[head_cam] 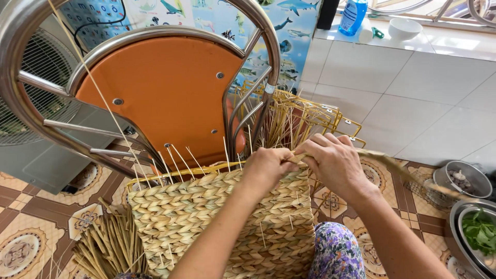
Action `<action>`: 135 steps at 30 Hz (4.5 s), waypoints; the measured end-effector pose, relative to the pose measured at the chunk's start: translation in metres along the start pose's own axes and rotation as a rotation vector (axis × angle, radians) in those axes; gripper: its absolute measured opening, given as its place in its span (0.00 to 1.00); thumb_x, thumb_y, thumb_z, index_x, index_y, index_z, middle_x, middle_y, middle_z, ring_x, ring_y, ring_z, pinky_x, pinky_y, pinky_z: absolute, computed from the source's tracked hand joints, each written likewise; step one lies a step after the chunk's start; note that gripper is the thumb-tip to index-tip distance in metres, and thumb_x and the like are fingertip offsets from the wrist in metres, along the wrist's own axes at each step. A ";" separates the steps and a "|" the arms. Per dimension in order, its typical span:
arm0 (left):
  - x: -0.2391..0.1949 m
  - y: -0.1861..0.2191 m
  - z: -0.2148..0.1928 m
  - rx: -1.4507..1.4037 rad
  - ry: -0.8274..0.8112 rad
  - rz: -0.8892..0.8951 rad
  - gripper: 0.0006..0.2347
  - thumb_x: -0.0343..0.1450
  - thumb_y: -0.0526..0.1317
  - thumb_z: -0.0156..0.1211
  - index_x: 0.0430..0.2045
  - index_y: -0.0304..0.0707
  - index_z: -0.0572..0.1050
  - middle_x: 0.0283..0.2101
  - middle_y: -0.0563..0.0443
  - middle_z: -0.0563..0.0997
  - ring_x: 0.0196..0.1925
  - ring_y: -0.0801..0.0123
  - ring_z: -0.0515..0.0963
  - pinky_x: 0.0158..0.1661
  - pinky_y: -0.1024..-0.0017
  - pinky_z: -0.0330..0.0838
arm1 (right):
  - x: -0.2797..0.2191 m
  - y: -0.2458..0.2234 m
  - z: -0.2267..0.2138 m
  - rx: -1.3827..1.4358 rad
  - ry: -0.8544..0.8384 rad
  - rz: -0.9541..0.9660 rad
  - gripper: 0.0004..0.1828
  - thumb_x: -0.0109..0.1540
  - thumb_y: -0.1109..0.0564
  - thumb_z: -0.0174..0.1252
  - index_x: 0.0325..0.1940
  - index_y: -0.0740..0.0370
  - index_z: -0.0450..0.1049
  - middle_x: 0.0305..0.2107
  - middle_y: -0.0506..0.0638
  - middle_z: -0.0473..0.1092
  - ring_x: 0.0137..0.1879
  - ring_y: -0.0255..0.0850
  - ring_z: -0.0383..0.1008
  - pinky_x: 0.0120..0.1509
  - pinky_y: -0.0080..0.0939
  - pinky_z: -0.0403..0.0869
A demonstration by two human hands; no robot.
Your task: The person sits on the floor weaving a water hyacinth basket held on a metal frame. They take long woven strands, fold and thread them over the upright stakes along the basket rim, and press each new strand into place by hand, working around the top edge of the basket.
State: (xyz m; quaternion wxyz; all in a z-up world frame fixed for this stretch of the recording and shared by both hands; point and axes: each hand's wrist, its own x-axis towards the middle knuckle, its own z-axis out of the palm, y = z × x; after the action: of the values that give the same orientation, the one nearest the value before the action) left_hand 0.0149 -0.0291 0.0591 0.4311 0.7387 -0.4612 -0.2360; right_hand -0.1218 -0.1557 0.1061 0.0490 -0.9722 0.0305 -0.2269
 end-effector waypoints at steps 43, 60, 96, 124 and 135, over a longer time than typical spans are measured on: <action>-0.001 0.003 0.004 0.257 0.139 -0.002 0.10 0.74 0.36 0.55 0.46 0.47 0.79 0.35 0.45 0.85 0.32 0.60 0.85 0.37 0.62 0.79 | -0.017 0.033 0.050 0.320 0.113 0.140 0.09 0.63 0.54 0.61 0.45 0.59 0.75 0.41 0.50 0.76 0.42 0.46 0.80 0.46 0.44 0.78; -0.005 -0.010 0.041 -0.053 0.533 0.113 0.04 0.72 0.35 0.61 0.37 0.39 0.81 0.30 0.52 0.85 0.23 0.76 0.81 0.24 0.77 0.76 | -0.041 0.027 0.055 0.150 0.285 0.156 0.07 0.62 0.55 0.61 0.39 0.61 0.76 0.33 0.51 0.75 0.41 0.47 0.77 0.46 0.47 0.75; -0.020 -0.020 0.039 0.316 0.440 0.350 0.08 0.70 0.38 0.65 0.42 0.45 0.78 0.33 0.51 0.85 0.29 0.63 0.85 0.31 0.67 0.79 | -0.048 0.080 0.008 0.228 0.418 0.413 0.10 0.65 0.57 0.63 0.50 0.60 0.82 0.40 0.49 0.73 0.42 0.35 0.73 0.46 0.35 0.77; -0.015 -0.004 0.028 0.350 0.293 0.218 0.05 0.75 0.38 0.56 0.39 0.38 0.73 0.22 0.45 0.82 0.22 0.61 0.83 0.24 0.63 0.76 | -0.015 0.119 0.150 1.641 -0.408 0.696 0.13 0.65 0.59 0.59 0.52 0.68 0.77 0.31 0.47 0.76 0.29 0.30 0.74 0.31 0.31 0.75; -0.022 0.006 0.010 0.339 0.208 0.232 0.05 0.72 0.39 0.54 0.35 0.37 0.70 0.19 0.47 0.79 0.18 0.62 0.80 0.25 0.63 0.75 | -0.028 0.175 0.291 0.933 -0.392 0.788 0.14 0.66 0.54 0.52 0.47 0.61 0.81 0.36 0.49 0.79 0.39 0.36 0.79 0.44 0.38 0.76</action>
State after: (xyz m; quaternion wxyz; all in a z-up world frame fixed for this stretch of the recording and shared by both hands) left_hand -0.0055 -0.0148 0.0576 0.3702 0.7629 -0.5294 -0.0264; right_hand -0.0239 -0.3037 -0.1853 0.5514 -0.7879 0.2741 0.0006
